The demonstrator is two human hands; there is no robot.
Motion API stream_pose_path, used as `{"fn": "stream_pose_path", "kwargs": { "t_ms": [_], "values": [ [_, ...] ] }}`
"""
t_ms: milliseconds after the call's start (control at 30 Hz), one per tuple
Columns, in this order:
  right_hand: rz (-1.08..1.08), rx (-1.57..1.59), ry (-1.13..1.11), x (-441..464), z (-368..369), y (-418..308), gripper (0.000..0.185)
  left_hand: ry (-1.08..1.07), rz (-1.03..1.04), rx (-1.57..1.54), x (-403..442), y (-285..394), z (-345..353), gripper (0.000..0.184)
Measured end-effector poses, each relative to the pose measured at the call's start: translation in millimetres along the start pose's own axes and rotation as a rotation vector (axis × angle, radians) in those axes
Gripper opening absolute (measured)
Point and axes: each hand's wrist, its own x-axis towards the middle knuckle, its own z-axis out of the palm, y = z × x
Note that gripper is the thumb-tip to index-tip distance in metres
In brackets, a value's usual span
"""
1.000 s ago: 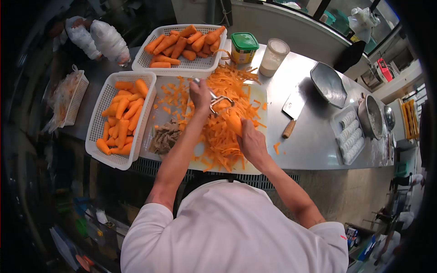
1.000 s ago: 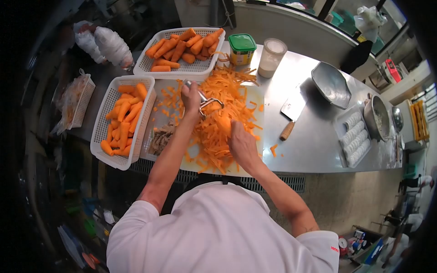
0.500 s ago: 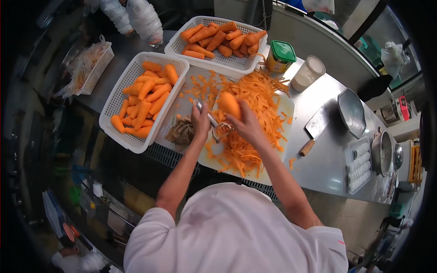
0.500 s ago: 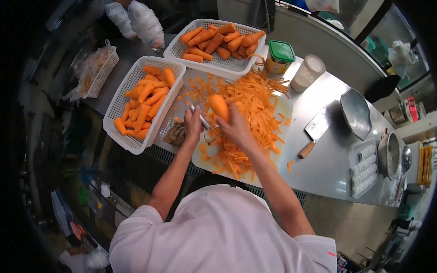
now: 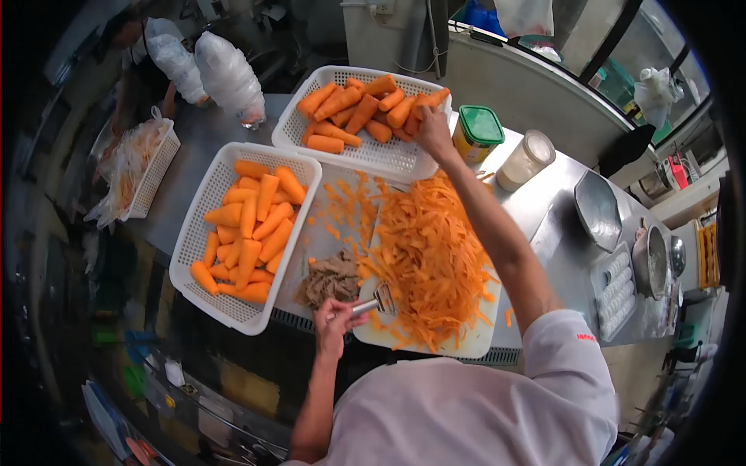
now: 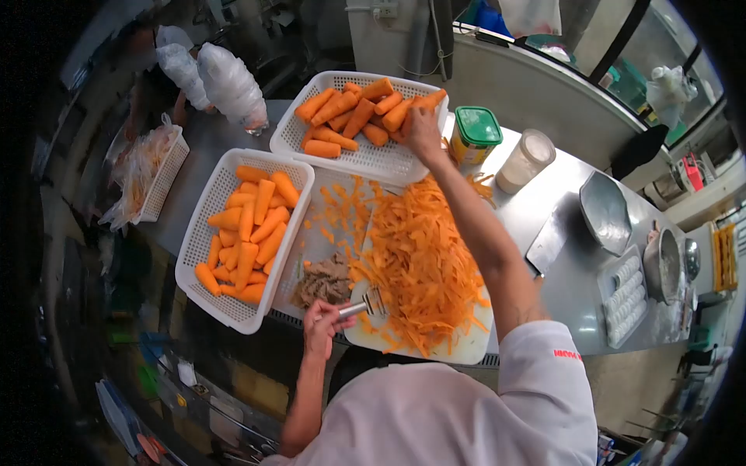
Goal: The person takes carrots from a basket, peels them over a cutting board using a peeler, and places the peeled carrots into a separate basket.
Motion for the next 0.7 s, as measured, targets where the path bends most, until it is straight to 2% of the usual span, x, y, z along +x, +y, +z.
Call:
{"fn": "stream_pose_path", "kwargs": {
  "t_ms": [33,67,100,133,167,200,233,300,333,400,433,500,567,600,633,667,700],
  "values": [
    [-0.056,-0.100,0.043,18.3,13.5,20.7,0.061,-0.002,0.005,0.003,-0.5,-0.2,-6.0,0.005],
    [-0.071,-0.204,-0.008,37.9,24.0,40.5,0.058,-0.005,0.018,0.098,-1.6,-1.8,-12.8,0.006],
    [-0.071,-0.202,-0.006,50.6,29.3,55.9,0.058,-0.007,0.032,0.191,-1.8,-3.0,-18.5,0.007],
    [-0.186,-0.357,-0.070,60.0,32.4,68.3,0.050,-0.006,0.034,0.193,-2.2,-2.9,-25.4,0.007],
    [-0.303,-0.513,-0.133,70.7,36.3,77.8,0.043,-0.036,0.004,0.349,-1.7,-1.6,-32.7,0.011],
    [-0.280,-0.525,-0.229,80.4,35.9,82.4,0.045,-0.064,-0.031,0.506,-1.2,6.6,-31.0,0.015],
    [-0.275,-0.521,-0.227,86.3,34.8,87.1,0.045,-0.066,-0.031,0.512,-0.4,13.5,-27.7,0.015],
    [-0.468,-0.577,-0.280,91.0,26.4,91.5,0.044,-0.245,0.074,1.043,-1.8,24.8,-16.6,0.024],
    [-0.461,-0.577,-0.281,86.5,23.0,89.0,0.044,-0.330,0.141,1.125,1.8,18.4,-16.1,0.032],
    [-0.256,-0.049,-0.232,74.3,9.4,73.9,0.044,-0.349,0.089,1.208,2.5,23.3,-1.9,0.034],
    [-0.249,-0.052,-0.235,60.4,-9.2,58.2,0.044,-0.368,0.033,1.290,1.7,30.6,7.3,0.036],
    [0.143,0.832,-0.260,16.3,-65.6,15.3,0.048,-0.325,0.030,1.243,3.8,49.8,10.6,0.039],
    [0.263,1.312,-0.273,-33.3,-95.7,-0.8,0.043,-0.304,0.171,1.112,6.8,74.4,17.7,0.039],
    [0.311,1.570,-0.294,-60.5,-105.3,-4.6,0.043,-0.317,0.172,1.115,6.9,84.4,28.2,0.039],
    [0.433,1.720,-0.328,-87.0,-107.8,-8.7,0.047,-0.310,0.245,1.092,9.1,94.2,40.8,0.042],
    [0.646,1.781,-0.228,-113.8,-109.2,-21.6,0.052,-0.307,0.317,1.067,14.0,100.1,54.2,0.045],
    [0.678,1.715,-0.164,-138.0,-107.2,-27.8,0.058,-0.327,0.324,1.063,19.1,99.9,70.5,0.045]
  ]
}}
